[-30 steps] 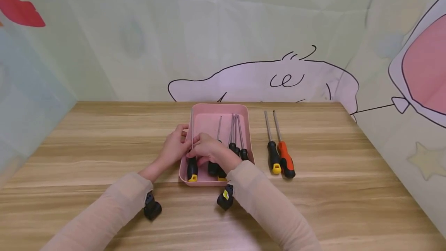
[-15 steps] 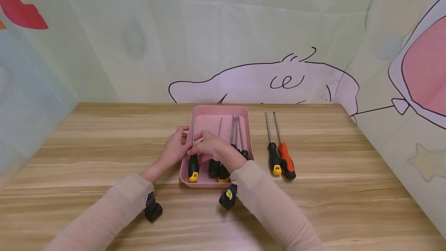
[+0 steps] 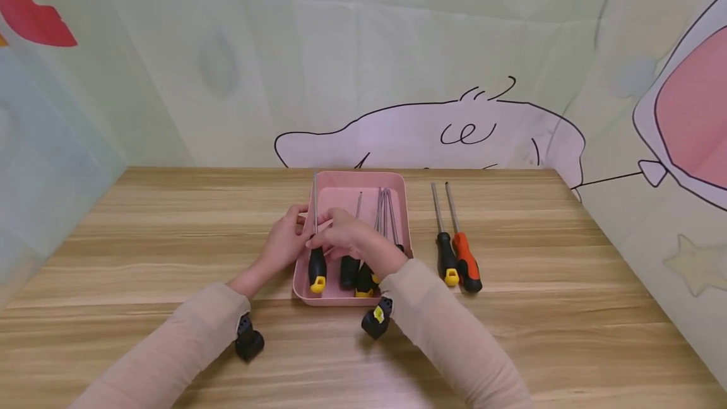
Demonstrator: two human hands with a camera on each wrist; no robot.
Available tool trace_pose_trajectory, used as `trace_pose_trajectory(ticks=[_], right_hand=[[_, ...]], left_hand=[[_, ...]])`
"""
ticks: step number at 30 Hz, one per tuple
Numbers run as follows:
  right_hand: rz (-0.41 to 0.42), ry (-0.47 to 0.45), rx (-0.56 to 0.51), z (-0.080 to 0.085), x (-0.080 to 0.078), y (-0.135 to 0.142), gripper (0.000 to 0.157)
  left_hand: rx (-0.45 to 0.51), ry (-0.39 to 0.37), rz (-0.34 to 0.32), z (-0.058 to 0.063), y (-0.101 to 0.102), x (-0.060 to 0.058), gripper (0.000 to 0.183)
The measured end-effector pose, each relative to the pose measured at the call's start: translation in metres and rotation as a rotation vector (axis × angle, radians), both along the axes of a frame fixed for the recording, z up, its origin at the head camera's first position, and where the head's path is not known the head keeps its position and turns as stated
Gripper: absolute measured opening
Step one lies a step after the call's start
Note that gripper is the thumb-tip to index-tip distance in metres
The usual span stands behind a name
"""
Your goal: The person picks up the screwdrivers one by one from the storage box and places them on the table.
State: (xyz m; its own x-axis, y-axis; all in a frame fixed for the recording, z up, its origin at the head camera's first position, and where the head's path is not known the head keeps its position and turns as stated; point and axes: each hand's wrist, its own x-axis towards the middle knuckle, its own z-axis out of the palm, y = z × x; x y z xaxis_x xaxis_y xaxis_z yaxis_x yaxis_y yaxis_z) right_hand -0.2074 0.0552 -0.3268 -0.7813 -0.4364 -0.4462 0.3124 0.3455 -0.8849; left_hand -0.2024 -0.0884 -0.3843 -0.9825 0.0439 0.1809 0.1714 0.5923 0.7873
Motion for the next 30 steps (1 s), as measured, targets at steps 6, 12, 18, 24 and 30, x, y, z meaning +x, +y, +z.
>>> trace_pose_trajectory(ticks=[6, 12, 18, 24, 30], right_hand=[[-0.005, 0.002, 0.014, 0.001, 0.001, 0.002, 0.045], [0.017, 0.005, 0.016, 0.004, 0.001, 0.002, 0.047], [0.027, 0.018, 0.025, 0.008, 0.000, 0.004, 0.047], [0.035, 0.033, 0.020, 0.014, -0.001, 0.008, 0.046], [0.052, 0.057, 0.019, 0.017, -0.004, 0.014, 0.049]], left_hand=[[0.000, 0.003, -0.005, -0.001, -0.001, 0.000, 0.045], [-0.005, 0.001, -0.002, 0.000, -0.001, 0.001, 0.042], [-0.004, 0.009, -0.011, 0.000, -0.001, 0.000, 0.043], [0.003, 0.002, -0.025, -0.001, -0.001, -0.001, 0.044], [0.002, -0.022, -0.023, 0.000, -0.001, 0.000, 0.043]])
